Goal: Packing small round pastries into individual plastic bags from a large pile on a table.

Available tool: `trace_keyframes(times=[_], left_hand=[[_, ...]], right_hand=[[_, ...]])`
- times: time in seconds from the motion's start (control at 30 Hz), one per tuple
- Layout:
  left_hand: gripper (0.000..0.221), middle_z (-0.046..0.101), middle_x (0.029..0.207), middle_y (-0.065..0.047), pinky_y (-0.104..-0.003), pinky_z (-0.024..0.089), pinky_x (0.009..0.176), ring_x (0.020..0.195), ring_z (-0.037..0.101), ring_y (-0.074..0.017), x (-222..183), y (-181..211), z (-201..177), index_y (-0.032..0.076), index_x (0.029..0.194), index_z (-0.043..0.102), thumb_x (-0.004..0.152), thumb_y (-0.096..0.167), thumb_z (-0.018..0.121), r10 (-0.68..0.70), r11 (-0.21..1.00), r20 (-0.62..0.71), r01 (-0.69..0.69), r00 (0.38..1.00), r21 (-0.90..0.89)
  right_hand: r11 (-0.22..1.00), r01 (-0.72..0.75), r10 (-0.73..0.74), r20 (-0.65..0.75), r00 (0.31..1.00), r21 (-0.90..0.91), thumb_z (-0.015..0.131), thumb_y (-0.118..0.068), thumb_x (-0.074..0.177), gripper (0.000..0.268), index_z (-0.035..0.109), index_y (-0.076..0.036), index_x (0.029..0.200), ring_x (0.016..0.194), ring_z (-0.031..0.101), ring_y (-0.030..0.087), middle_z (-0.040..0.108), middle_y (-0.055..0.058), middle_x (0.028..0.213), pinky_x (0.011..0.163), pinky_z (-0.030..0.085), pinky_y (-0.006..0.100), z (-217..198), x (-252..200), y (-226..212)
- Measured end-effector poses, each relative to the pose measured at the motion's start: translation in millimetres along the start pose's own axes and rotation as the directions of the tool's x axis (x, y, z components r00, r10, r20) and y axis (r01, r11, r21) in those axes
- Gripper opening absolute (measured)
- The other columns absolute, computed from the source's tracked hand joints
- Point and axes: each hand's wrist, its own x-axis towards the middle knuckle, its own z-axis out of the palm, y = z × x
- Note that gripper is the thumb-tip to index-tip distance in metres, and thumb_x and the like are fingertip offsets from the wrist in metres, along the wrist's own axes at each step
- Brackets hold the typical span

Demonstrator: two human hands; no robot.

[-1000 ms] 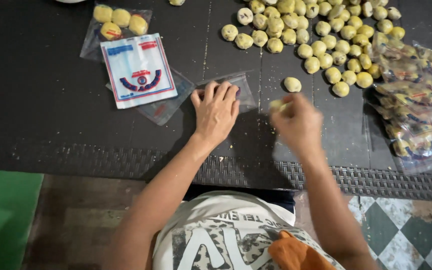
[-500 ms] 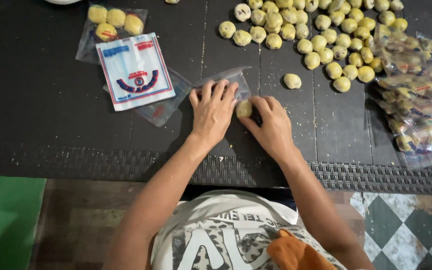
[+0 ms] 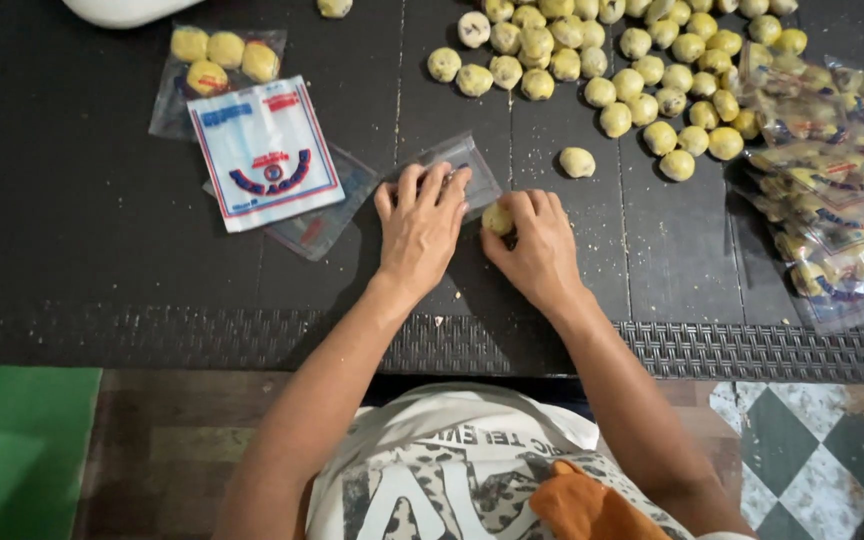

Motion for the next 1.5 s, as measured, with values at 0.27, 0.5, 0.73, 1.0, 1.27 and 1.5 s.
trace_keyframes(times=[0.27, 0.5, 0.73, 1.0, 1.27, 1.5], left_hand=[[0.037, 0.055, 0.13, -0.006, -0.053, 0.033, 0.095, 0.124, 0.042, -0.0274, -7.1, -5.3, 12.7, 0.02, 0.138, 0.048, 0.101, 0.029, 0.049, 0.01, 0.999, 0.038, -0.008, 0.999, -0.038], [0.035, 0.056, 0.131, -0.007, -0.048, 0.033, 0.1, 0.125, 0.04, -0.0272, -2.1, -20.0, 13.8, 0.015, 0.135, 0.051, 0.101, 0.021, 0.046, 0.149, 0.983, 0.065, -0.141, 0.987, -0.113], [0.042, 0.046, 0.11, -0.005, -0.046, 0.045, 0.081, 0.1, 0.045, -0.0275, -2.6, -37.5, 1.0, 0.014, 0.12, 0.05, 0.084, 0.022, 0.071, 0.033, 0.999, 0.078, -0.032, 0.996, -0.01], [0.013, 0.047, 0.094, -0.004, -0.032, 0.044, 0.067, 0.081, 0.049, -0.0224, 3.6, -55.5, 6.7, 0.012, 0.107, 0.055, 0.096, 0.019, 0.056, 0.209, 0.971, -0.107, -0.193, 0.972, 0.145], [0.041, 0.052, 0.133, -0.007, -0.043, 0.035, 0.08, 0.105, 0.045, -0.0287, 4.3, -43.2, -11.1, 0.013, 0.132, 0.053, 0.09, 0.012, 0.053, 0.002, 0.971, 0.005, -0.003, 1.0, 0.24], [0.048, 0.046, 0.143, -0.012, -0.045, 0.032, 0.092, 0.117, 0.042, -0.0295, 5.8, -32.7, -11.7, 0.006, 0.136, 0.051, 0.089, 0.013, 0.055, -0.007, 0.958, 0.005, 0.005, 1.0, 0.288]], right_hand=[[0.989, 0.112, -0.11, -0.021, 0.994, 0.094, 0.081, -0.029, 0.076, 0.044, 0.055, -0.008, 0.104, 0.092, 0.057, 0.035, 0.053, 0.012, 0.092, 0.076, 0.048, 0.045, 5.2, 8.7, 7.0], [0.965, 0.207, -0.204, -0.035, 0.978, 0.162, 0.078, -0.036, 0.08, 0.041, 0.054, -0.01, 0.102, 0.089, 0.059, 0.03, 0.053, 0.007, 0.086, 0.078, 0.05, 0.04, 25.4, 39.6, 29.4], [0.942, 0.272, -0.271, -0.032, 0.962, 0.198, 0.07, -0.023, 0.09, 0.019, 0.054, -0.015, 0.09, 0.077, 0.06, 0.024, 0.051, 0.0, 0.074, 0.068, 0.051, 0.034, 35.4, 39.0, 24.3], [0.97, 0.237, -0.238, 0.021, 0.971, 0.042, 0.062, -0.011, 0.083, 0.018, 0.058, -0.012, 0.101, 0.077, 0.066, 0.027, 0.061, 0.006, 0.076, 0.068, 0.054, 0.036, 51.0, 46.0, 23.3], [0.992, 0.044, -0.004, 0.315, 0.949, -0.119, 0.055, -0.019, 0.081, 0.058, 0.046, -0.008, 0.137, 0.072, 0.069, 0.04, 0.068, 0.018, 0.078, 0.062, 0.053, 0.051, 27.1, 67.9, -11.2], [0.991, -0.071, 0.123, 0.586, 0.801, -0.111, 0.056, -0.024, 0.082, 0.077, 0.028, -0.016, 0.153, 0.079, 0.07, 0.045, 0.071, 0.024, 0.082, 0.067, 0.053, 0.053, -6.4, 110.5, -19.3]])
